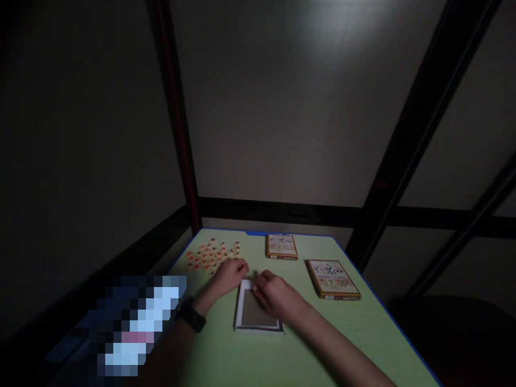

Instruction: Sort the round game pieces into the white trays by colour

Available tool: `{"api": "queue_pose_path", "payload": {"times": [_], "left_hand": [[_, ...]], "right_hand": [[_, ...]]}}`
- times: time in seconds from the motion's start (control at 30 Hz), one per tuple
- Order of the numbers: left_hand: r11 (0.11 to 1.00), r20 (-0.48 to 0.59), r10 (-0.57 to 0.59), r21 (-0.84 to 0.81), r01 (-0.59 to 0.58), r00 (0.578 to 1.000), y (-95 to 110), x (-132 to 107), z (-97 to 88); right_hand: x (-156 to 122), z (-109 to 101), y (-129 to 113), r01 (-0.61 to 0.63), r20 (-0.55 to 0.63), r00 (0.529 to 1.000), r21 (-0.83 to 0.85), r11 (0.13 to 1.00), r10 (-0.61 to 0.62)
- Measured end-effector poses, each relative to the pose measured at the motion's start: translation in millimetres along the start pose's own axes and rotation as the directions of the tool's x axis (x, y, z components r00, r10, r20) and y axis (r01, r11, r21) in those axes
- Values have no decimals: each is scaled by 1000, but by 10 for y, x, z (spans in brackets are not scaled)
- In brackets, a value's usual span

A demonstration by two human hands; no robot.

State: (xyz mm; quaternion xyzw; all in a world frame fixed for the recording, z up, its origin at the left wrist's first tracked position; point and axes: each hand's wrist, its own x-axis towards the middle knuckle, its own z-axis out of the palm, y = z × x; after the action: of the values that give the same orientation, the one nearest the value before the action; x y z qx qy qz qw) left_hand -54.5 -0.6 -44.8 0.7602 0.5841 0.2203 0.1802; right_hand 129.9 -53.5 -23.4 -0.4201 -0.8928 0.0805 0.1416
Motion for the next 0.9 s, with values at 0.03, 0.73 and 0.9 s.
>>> {"api": "queue_pose_path", "payload": {"times": [0.03, 0.73, 0.9], "left_hand": [[1000, 6, 3, -21, -3, 1000, -21, 8, 8], [939, 275, 77, -344, 23, 958, -151, 38, 14], [898, 345, 132, -438, 35, 930, -143, 11, -91]], "right_hand": [[2, 39, -47, -26, 28, 999, -43, 999, 27], [115, 126, -154, 27, 76, 997, -302, 953, -4], [117, 169, -158, -4, 68, 997, -270, 963, 23]]}}
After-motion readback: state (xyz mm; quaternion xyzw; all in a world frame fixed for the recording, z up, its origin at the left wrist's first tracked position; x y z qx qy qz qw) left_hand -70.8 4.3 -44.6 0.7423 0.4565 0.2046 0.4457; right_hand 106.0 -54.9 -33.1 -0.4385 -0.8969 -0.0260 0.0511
